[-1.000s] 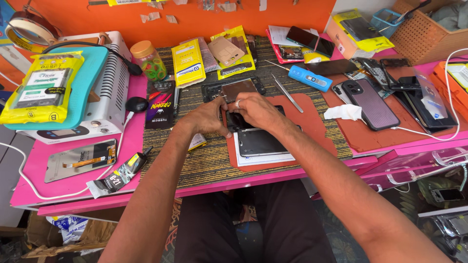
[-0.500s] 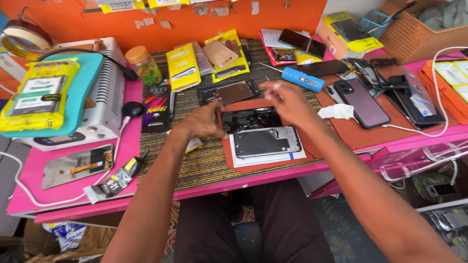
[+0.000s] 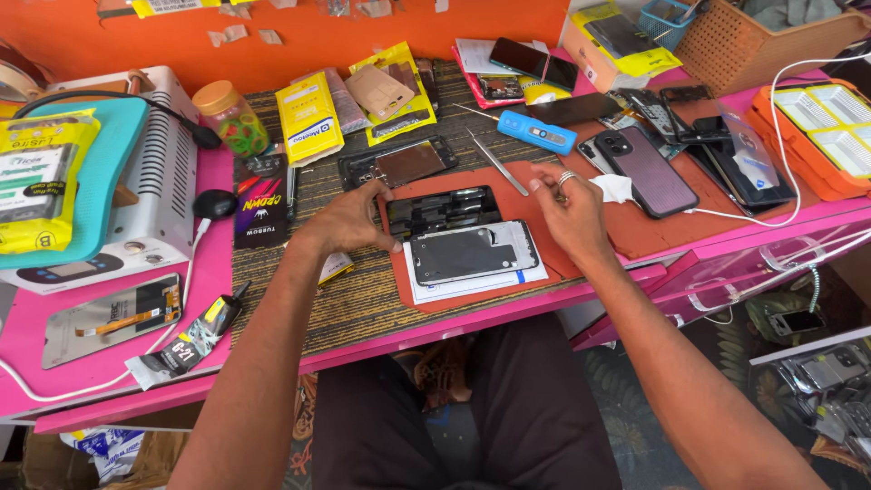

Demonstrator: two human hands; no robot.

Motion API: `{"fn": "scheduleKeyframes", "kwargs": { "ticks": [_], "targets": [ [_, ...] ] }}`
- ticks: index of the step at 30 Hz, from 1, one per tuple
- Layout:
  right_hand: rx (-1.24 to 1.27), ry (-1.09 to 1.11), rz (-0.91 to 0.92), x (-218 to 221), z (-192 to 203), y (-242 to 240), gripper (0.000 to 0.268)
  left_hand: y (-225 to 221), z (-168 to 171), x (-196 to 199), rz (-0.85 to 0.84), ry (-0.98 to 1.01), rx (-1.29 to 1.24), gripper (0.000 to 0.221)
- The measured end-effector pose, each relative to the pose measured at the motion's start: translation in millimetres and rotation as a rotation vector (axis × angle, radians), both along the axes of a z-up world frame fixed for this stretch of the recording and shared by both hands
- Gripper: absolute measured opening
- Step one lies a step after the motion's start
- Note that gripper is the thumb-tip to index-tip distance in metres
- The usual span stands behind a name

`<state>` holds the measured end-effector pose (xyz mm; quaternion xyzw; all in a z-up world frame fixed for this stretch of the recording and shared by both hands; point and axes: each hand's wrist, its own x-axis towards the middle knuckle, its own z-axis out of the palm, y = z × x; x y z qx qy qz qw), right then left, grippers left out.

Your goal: The person disassembles a smartphone, removes the screen, cleans the internal frame with a tissue, and applies adhesive around the edges. The person then places a new screen onto the frame and continues cleaning the interior.

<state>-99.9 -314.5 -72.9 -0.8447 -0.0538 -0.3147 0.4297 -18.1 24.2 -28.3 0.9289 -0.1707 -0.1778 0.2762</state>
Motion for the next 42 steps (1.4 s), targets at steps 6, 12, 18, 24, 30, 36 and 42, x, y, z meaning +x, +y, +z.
{"fn": "scheduleKeyframes", "kwargs": {
  "ticks": [6, 12, 18, 24, 30, 36, 42],
  "targets": [
    [-0.004, -0.005, 0.009, 0.6, -0.5, 1.6, 0.023, 4.8, -7.4, 2.0, -0.043, -0.080, -0.052, 0.093],
    [0.024, 0.048, 0.015, -0.7, 0.8, 1.3, 0.025, 3.7, -3.1, 0.7, -0.045, -0.049, -0.010, 0.093],
    [0.022, 0.055, -0.008, -2.1, 1.5, 2.6, 0.025, 4.2, -4.4, 3.5, -0.074, -0.076, 0.006, 0.098],
    [-0.010, 0.062, -0.009, -3.6, 2.1, 1.5, 0.026, 4.1, -6.1, 6.1, -0.081, -0.071, 0.000, 0.100],
    [0.020, 0.101, 0.002, -3.9, 3.2, 2.9, 0.027, 2.4, -3.9, 3.4, -0.057, -0.058, 0.033, 0.100],
    [0.021, 0.106, -0.009, -3.0, 2.2, 3.2, 0.027, 3.8, -4.9, 3.6, -0.074, -0.080, 0.014, 0.097],
    [0.025, 0.092, -0.005, -2.5, 0.6, 1.4, 0.027, 4.5, -5.3, 6.6, -0.086, -0.072, 0.006, 0.097]
  ]
}}
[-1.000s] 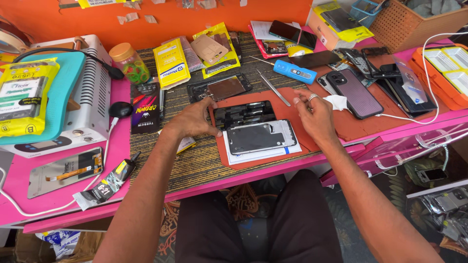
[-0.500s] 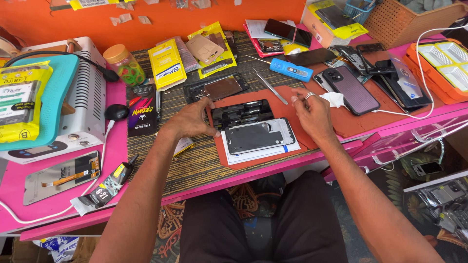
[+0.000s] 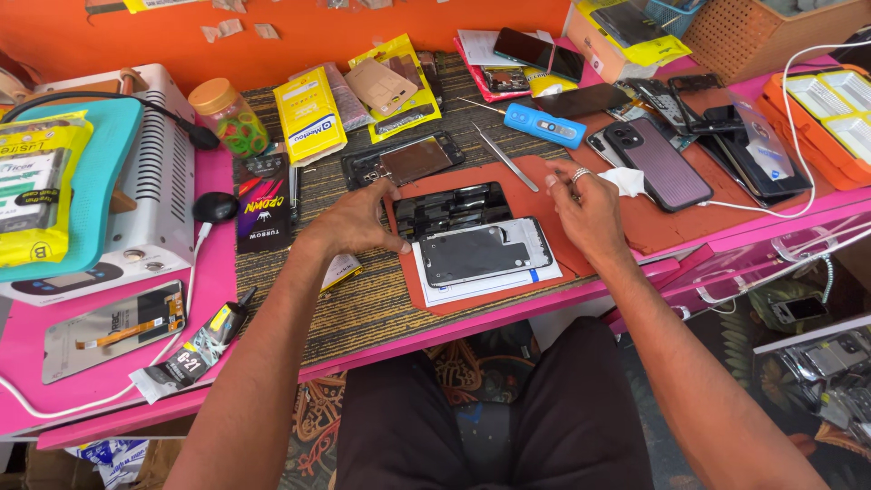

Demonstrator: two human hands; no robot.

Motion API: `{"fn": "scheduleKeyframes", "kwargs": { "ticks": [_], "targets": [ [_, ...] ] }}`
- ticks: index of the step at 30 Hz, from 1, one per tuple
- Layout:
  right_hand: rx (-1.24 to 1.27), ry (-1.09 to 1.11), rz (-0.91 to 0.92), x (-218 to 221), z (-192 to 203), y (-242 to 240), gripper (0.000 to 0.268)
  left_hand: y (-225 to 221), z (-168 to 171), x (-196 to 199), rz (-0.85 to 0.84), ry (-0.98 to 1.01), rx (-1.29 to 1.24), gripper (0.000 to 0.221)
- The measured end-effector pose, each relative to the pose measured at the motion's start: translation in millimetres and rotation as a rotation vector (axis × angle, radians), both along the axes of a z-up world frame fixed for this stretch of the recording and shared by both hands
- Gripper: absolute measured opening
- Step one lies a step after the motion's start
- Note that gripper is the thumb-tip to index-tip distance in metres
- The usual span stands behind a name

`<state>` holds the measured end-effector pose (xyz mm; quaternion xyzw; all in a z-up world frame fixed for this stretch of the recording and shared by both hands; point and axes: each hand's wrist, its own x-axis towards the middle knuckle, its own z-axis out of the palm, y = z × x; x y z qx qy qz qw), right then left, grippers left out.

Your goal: The person disassembles a smartphone, removes the screen, cleans the internal frame with a tissue, and applies adhesive around the edges. The person then places a new screen onto the frame and continues cleaning the interior.

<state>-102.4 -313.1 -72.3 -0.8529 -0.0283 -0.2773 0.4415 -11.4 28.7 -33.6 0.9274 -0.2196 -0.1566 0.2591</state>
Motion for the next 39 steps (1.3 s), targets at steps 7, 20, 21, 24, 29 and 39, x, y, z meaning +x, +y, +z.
{"fn": "scheduleKeyframes", "kwargs": {
  "ticks": [7, 20, 21, 24, 29, 39],
  "targets": [
    [-0.012, -0.004, -0.008, -1, 4, 3, 0.027, 0, 1, 1, -0.017, -0.006, 0.020, 0.093],
    [0.030, -0.020, 0.018, -2, 0, 4, 0.027, 6, 3, -3, -0.046, -0.032, -0.024, 0.092],
    [0.018, -0.002, 0.007, -1, -1, 5, 0.027, 6, 2, -2, -0.054, -0.033, -0.037, 0.092],
    [-0.016, 0.026, -0.024, -2, 1, 6, 0.027, 4, 0, 0, -0.064, -0.046, -0.050, 0.091],
    [-0.015, 0.020, -0.005, -2, 1, 6, 0.026, 5, -3, 1, -0.052, -0.034, -0.063, 0.087],
    [-0.055, 0.004, -0.009, -5, 5, 8, 0.027, 4, -5, 4, -0.060, -0.049, -0.059, 0.090]
  ]
}}
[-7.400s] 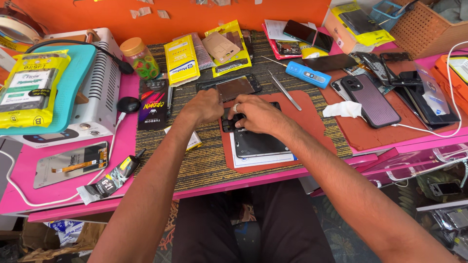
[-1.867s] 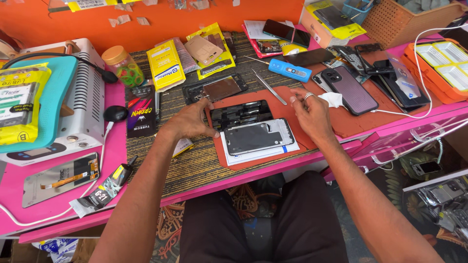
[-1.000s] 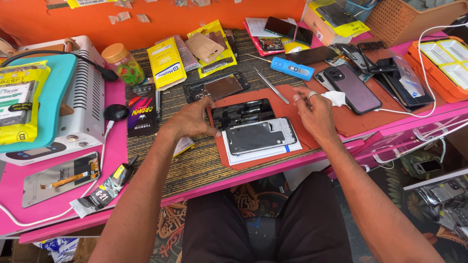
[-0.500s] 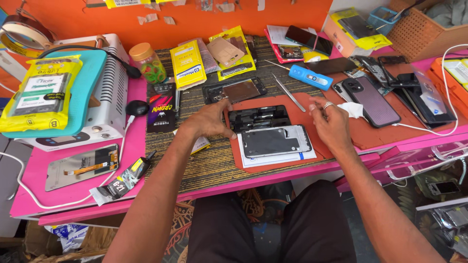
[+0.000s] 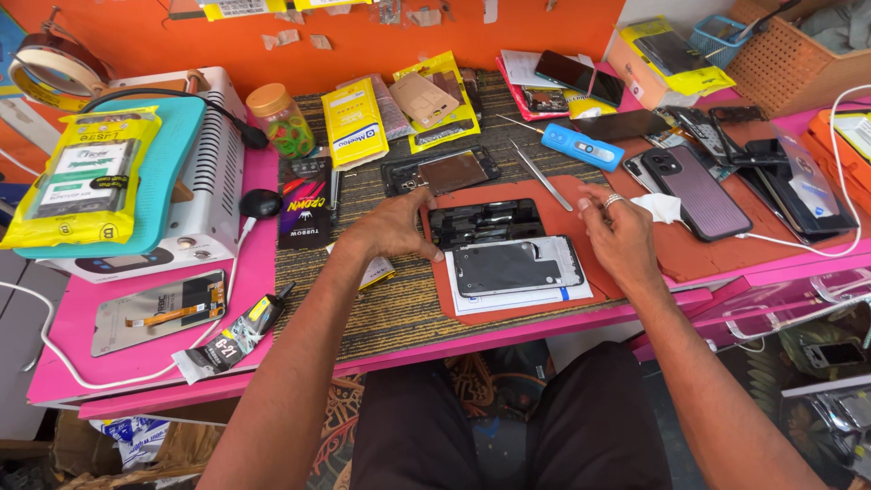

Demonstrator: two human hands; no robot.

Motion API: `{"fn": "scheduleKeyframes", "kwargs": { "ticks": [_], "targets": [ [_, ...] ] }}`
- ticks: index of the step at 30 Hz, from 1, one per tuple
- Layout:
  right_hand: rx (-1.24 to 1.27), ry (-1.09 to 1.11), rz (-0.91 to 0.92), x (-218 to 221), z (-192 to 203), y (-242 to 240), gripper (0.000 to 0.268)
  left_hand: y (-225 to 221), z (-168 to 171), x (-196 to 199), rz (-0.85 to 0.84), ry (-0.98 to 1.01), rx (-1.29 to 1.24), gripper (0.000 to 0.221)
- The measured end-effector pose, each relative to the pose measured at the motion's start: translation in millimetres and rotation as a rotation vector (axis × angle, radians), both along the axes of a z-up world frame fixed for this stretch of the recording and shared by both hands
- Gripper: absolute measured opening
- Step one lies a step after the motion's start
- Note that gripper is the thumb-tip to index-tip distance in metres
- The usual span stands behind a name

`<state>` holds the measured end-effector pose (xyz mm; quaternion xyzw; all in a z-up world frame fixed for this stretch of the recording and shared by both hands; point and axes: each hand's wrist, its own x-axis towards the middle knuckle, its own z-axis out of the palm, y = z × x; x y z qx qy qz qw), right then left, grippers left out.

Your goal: The person disassembles a smartphone, removes the screen, cleans the internal frame with a tissue, and applies adhesive around the edges. The person then places a new screen onto the frame and continues cleaning the interior.

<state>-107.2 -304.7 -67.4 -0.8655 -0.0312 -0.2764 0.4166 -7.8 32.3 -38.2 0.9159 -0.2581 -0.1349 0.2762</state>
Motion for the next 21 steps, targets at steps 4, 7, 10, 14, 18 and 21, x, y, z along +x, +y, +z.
{"fn": "scheduleKeyframes", "kwargs": {
  "ticks": [4, 7, 10, 14, 18, 21],
  "targets": [
    [0.024, 0.006, 0.003, -0.3, 0.0, 1.1, 0.026, -0.3, 1.6, -2.6, 0.003, 0.003, 0.016, 0.091],
    [0.047, 0.002, 0.012, -1.2, 0.7, 1.0, 0.025, -0.9, 4.9, -4.0, 0.022, 0.017, 0.038, 0.093],
    [0.043, 0.006, 0.011, -1.6, 2.1, 2.0, 0.026, -1.8, 6.1, -4.2, 0.010, 0.011, 0.019, 0.094],
    [0.002, -0.011, 0.012, -1.3, 2.6, 1.0, 0.026, -1.8, 7.3, -3.4, 0.013, 0.029, 0.052, 0.091],
    [0.024, -0.020, 0.003, -1.7, 1.7, 0.4, 0.025, -2.9, 9.0, -1.3, 0.006, 0.033, 0.067, 0.091],
    [0.008, -0.028, -0.002, -2.0, 0.8, -0.2, 0.024, -2.6, 7.8, -1.0, 0.013, 0.033, 0.076, 0.092]
  ]
}}
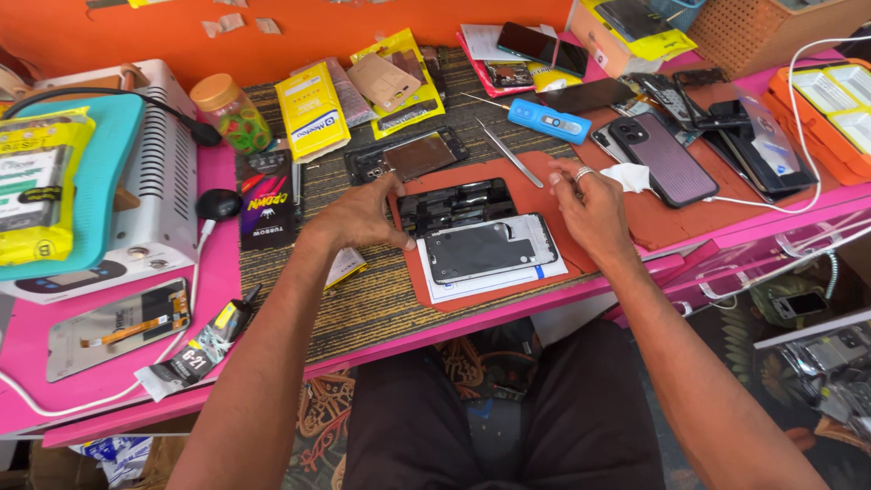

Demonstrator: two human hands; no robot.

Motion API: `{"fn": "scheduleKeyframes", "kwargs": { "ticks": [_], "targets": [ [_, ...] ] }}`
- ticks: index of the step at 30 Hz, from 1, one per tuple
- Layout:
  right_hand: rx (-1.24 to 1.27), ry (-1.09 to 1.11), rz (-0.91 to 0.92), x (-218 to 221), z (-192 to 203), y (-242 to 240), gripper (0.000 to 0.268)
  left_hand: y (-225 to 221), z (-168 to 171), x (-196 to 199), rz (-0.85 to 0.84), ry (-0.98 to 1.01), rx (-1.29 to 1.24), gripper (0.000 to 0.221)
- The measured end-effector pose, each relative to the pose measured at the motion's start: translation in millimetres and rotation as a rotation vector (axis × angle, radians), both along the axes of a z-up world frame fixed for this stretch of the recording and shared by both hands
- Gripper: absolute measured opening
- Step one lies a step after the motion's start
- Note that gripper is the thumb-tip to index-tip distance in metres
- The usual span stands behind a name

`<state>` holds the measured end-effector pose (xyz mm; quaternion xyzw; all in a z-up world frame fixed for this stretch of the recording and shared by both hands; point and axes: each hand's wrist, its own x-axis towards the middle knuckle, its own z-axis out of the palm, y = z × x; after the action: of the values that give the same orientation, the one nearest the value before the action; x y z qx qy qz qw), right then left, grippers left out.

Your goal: The person disassembles a smartphone, removes the screen, cleans the internal frame with a tissue, and applies adhesive around the edges. The person then places a new screen onto the frame and continues cleaning the interior.

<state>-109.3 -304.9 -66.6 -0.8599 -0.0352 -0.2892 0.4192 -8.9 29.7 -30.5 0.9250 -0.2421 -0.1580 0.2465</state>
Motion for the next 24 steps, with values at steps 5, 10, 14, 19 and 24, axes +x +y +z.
{"fn": "scheduleKeyframes", "kwargs": {
  "ticks": [5, 10, 14, 19, 24],
  "targets": [
    [0.010, 0.021, 0.015, 1.1, 0.6, 0.5, 0.025, 0.9, -0.1, -0.5, 0.005, -0.010, -0.002, 0.092],
    [-0.020, 0.017, 0.018, -0.9, 0.0, -0.1, 0.025, 1.0, 0.1, -0.3, 0.027, 0.015, 0.008, 0.095],
    [0.008, 0.024, 0.022, 0.7, 1.1, 1.2, 0.025, -0.9, -0.9, -2.2, 0.020, 0.002, -0.013, 0.095],
    [-0.021, 0.034, 0.013, -0.4, 1.5, 0.9, 0.024, 0.2, -3.8, -2.6, 0.007, -0.025, -0.027, 0.093],
    [-0.058, -0.024, 0.018, 1.4, -2.6, -2.8, 0.023, -0.8, -4.4, -1.0, 0.029, 0.003, -0.019, 0.095]
  ]
}}
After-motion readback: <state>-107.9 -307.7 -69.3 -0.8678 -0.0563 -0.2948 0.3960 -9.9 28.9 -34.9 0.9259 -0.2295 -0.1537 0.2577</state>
